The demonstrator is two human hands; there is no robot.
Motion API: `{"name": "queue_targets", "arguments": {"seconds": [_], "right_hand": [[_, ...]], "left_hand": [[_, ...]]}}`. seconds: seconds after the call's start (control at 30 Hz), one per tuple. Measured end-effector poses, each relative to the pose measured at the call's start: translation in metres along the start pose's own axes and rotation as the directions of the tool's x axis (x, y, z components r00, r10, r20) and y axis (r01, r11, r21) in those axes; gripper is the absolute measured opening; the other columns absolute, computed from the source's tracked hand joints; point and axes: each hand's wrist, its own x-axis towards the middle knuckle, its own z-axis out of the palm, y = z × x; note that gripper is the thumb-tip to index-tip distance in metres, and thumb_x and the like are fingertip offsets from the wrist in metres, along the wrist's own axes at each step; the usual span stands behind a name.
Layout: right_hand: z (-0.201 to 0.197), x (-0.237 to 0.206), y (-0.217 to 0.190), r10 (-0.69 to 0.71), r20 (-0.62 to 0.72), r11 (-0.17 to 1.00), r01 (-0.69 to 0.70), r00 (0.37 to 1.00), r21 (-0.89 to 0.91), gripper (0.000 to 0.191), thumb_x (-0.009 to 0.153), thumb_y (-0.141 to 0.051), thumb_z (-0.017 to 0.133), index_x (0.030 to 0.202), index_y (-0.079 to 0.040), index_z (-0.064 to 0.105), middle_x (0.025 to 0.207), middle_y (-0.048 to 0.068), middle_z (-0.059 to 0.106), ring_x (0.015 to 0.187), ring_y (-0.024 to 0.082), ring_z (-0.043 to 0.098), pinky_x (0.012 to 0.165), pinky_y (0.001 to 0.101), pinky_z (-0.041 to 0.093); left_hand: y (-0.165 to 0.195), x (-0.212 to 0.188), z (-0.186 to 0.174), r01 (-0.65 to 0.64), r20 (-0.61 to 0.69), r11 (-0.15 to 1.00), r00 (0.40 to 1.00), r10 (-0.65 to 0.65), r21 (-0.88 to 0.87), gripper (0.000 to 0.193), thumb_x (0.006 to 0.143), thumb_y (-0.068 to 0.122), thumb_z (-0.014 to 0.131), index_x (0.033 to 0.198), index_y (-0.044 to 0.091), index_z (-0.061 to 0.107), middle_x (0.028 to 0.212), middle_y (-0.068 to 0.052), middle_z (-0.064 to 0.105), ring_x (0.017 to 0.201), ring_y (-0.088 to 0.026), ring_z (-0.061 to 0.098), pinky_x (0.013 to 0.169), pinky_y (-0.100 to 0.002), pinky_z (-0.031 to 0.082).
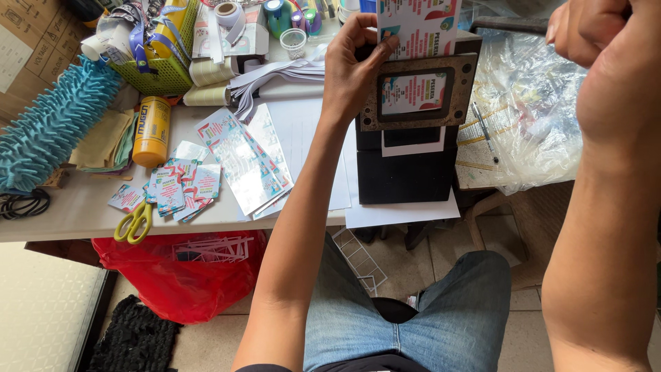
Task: The person sits at a workbench and uses a hand-operated die cutting press to punch small printed label cards from long printed sheets. They align each sheet in the press, pull the lever to cut, remove the cut cards, and stack the finished labels on the table.
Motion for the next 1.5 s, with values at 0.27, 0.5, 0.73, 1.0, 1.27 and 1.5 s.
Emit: {"name": "queue_targets", "arguments": {"seconds": [0.27, 0.5, 0.73, 1.0, 1.27, 1.5], "right_hand": [[0.002, 0.001, 0.003, -0.008, -0.001, 1.0, 0.008, 1.0, 0.006, 0.061, 0.126, -0.024, 0.023, 0.067, -0.011, 0.018, 0.052, 0.002, 0.02, 0.054, 0.016, 0.026, 0.065, 0.028, 0.034], [0.0, -0.003, 0.004, -0.001, 0.001, 1.0, 0.001, 1.0, 0.013, 0.061, 0.126, -0.025, 0.023, 0.067, -0.011, 0.017, 0.053, 0.003, 0.02, 0.054, 0.017, 0.025, 0.064, 0.0282, 0.034], [-0.001, -0.004, 0.007, 0.004, -0.002, 1.0, -0.004, 1.0, 0.015, 0.062, 0.127, -0.026, 0.023, 0.067, -0.011, 0.017, 0.054, 0.003, 0.021, 0.054, 0.017, 0.025, 0.064, 0.0283, 0.033], [0.0, -0.006, 0.01, 0.007, -0.008, 1.0, -0.007, 1.0, 0.023, 0.062, 0.127, -0.027, 0.023, 0.067, -0.012, 0.017, 0.055, 0.004, 0.022, 0.054, 0.017, 0.025, 0.063, 0.0284, 0.032], [-0.002, -0.007, 0.012, 0.014, -0.011, 0.999, -0.014, 1.0, 0.03, 0.063, 0.127, -0.028, 0.022, 0.067, -0.012, 0.016, 0.056, 0.004, 0.022, 0.054, 0.017, 0.025, 0.062, 0.0286, 0.031], [0.001, -0.005, 0.015, 0.016, -0.019, 0.999, -0.015, 1.0, 0.035, 0.063, 0.127, -0.029, 0.022, 0.067, -0.012, 0.016, 0.057, 0.004, 0.023, 0.054, 0.017, 0.025, 0.062, 0.0287, 0.031]], "left_hand": [[-0.001, 0.002, 0.0, -0.014, 0.008, 0.999, 1.0, 0.014, -0.039, 0.018, 0.096, 0.015, 0.074, 0.111, 0.007, 0.069, 0.092, -0.007, 0.08, 0.087, -0.013, 0.079, 0.078, -0.028, 0.068], [0.0, 0.001, 0.002, -0.003, -0.008, 1.0, 1.0, 0.003, -0.012, 0.02, 0.094, 0.016, 0.074, 0.11, 0.006, 0.068, 0.09, -0.006, 0.08, 0.083, -0.013, 0.079, 0.076, -0.027, 0.069], [-0.002, 0.001, 0.001, -0.031, -0.011, 0.999, 0.999, 0.03, -0.013, 0.015, 0.095, 0.014, 0.075, 0.105, 0.006, 0.068, 0.092, -0.007, 0.079, 0.085, -0.013, 0.079, 0.078, -0.027, 0.069], [-0.001, 0.002, 0.001, -0.025, 0.007, 0.999, 1.0, 0.025, -0.047, 0.016, 0.094, 0.013, 0.075, 0.108, 0.005, 0.07, 0.093, -0.007, 0.08, 0.085, -0.013, 0.079, 0.078, -0.028, 0.069], [-0.001, 0.003, 0.001, -0.01, 0.0, 0.999, 1.0, 0.01, -0.043, 0.018, 0.093, 0.014, 0.077, 0.109, 0.007, 0.073, 0.093, -0.007, 0.082, 0.085, -0.013, 0.08, 0.077, -0.028, 0.069], [-0.002, 0.004, 0.001, -0.039, -0.033, 0.998, 0.999, 0.041, 0.043, 0.021, 0.093, 0.014, 0.077, 0.113, 0.007, 0.075, 0.093, -0.007, 0.082, 0.084, -0.013, 0.08, 0.074, -0.027, 0.068]]}}
